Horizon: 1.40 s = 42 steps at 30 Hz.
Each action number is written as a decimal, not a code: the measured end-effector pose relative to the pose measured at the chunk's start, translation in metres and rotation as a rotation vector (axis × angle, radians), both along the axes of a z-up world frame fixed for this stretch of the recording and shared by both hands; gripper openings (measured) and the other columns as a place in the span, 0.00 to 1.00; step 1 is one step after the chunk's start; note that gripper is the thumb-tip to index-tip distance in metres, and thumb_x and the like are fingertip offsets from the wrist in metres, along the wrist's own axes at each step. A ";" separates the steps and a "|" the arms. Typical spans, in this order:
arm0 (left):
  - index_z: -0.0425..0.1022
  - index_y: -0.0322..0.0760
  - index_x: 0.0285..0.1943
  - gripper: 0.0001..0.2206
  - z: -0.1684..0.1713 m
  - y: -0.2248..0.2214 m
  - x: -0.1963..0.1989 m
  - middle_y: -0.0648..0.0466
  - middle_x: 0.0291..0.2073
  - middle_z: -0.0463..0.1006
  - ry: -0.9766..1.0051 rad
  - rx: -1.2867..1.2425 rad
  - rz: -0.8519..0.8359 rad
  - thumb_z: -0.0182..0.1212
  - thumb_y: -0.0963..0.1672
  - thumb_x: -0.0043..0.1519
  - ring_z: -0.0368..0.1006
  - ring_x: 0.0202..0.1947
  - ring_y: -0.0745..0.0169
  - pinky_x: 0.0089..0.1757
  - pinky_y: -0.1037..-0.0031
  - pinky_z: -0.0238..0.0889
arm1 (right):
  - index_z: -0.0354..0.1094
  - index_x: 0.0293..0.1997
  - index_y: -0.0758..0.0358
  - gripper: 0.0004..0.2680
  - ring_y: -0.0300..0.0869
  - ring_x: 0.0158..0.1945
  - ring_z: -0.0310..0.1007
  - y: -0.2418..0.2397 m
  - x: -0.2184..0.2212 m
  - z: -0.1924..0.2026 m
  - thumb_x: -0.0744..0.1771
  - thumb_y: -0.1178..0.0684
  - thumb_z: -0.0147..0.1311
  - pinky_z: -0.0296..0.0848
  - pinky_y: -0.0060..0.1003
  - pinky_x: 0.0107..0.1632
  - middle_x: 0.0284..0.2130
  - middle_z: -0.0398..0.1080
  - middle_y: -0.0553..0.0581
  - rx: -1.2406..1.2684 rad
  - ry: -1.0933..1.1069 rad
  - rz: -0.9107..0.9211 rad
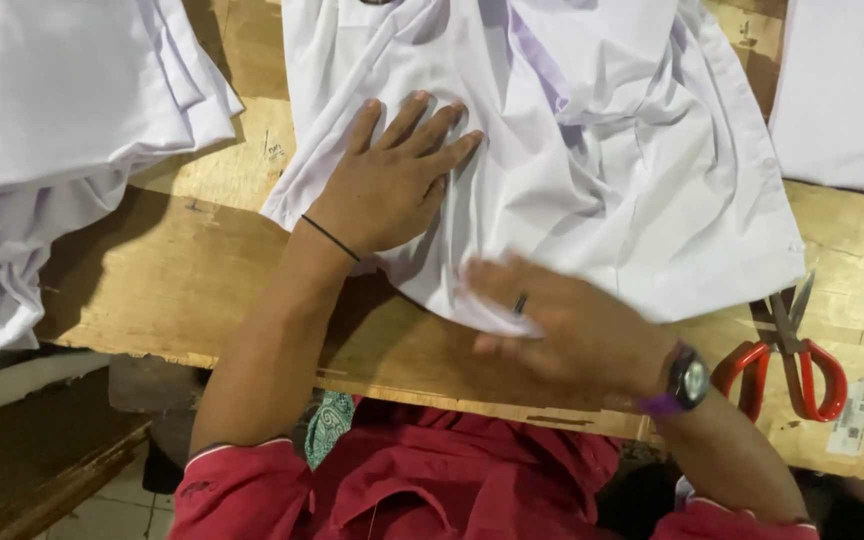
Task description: Trimming loose threads from a white shirt and performing a quality inspection of the collar and garment.
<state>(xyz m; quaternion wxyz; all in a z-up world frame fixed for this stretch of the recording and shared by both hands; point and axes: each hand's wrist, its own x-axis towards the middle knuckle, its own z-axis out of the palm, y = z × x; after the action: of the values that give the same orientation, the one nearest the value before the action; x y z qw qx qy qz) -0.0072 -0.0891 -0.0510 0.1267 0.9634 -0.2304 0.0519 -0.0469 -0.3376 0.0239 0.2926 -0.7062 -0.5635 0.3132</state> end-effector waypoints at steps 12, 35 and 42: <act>0.55 0.47 0.79 0.25 0.018 0.022 0.000 0.53 0.78 0.49 0.258 -0.007 -0.023 0.44 0.44 0.69 0.40 0.77 0.43 0.65 0.40 0.36 | 0.72 0.57 0.69 0.18 0.58 0.66 0.67 0.018 -0.039 -0.003 0.72 0.42 0.44 0.51 0.62 0.70 0.58 0.72 0.69 0.195 -0.025 0.055; 0.55 0.43 0.77 0.27 0.015 0.045 -0.005 0.54 0.77 0.52 0.282 -0.071 -0.048 0.42 0.40 0.65 0.41 0.77 0.46 0.65 0.40 0.35 | 0.62 0.61 0.74 0.19 0.64 0.62 0.67 0.078 -0.046 -0.001 0.73 0.43 0.36 0.62 0.62 0.65 0.57 0.66 0.73 0.409 0.027 0.072; 0.52 0.41 0.79 0.30 0.023 0.051 -0.004 0.53 0.79 0.47 0.390 -0.114 -0.057 0.45 0.39 0.62 0.34 0.78 0.48 0.67 0.41 0.28 | 0.43 0.74 0.73 0.38 0.67 0.74 0.47 0.079 -0.071 -0.031 0.67 0.23 0.39 0.50 0.62 0.70 0.72 0.45 0.80 -0.301 -0.752 -0.042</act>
<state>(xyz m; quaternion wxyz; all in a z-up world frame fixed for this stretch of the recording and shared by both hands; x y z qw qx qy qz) -0.0111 -0.0385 -0.0284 0.2247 0.9396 -0.2253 -0.1261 -0.1174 -0.2588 -0.0071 -0.0344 -0.8179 -0.5645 0.1058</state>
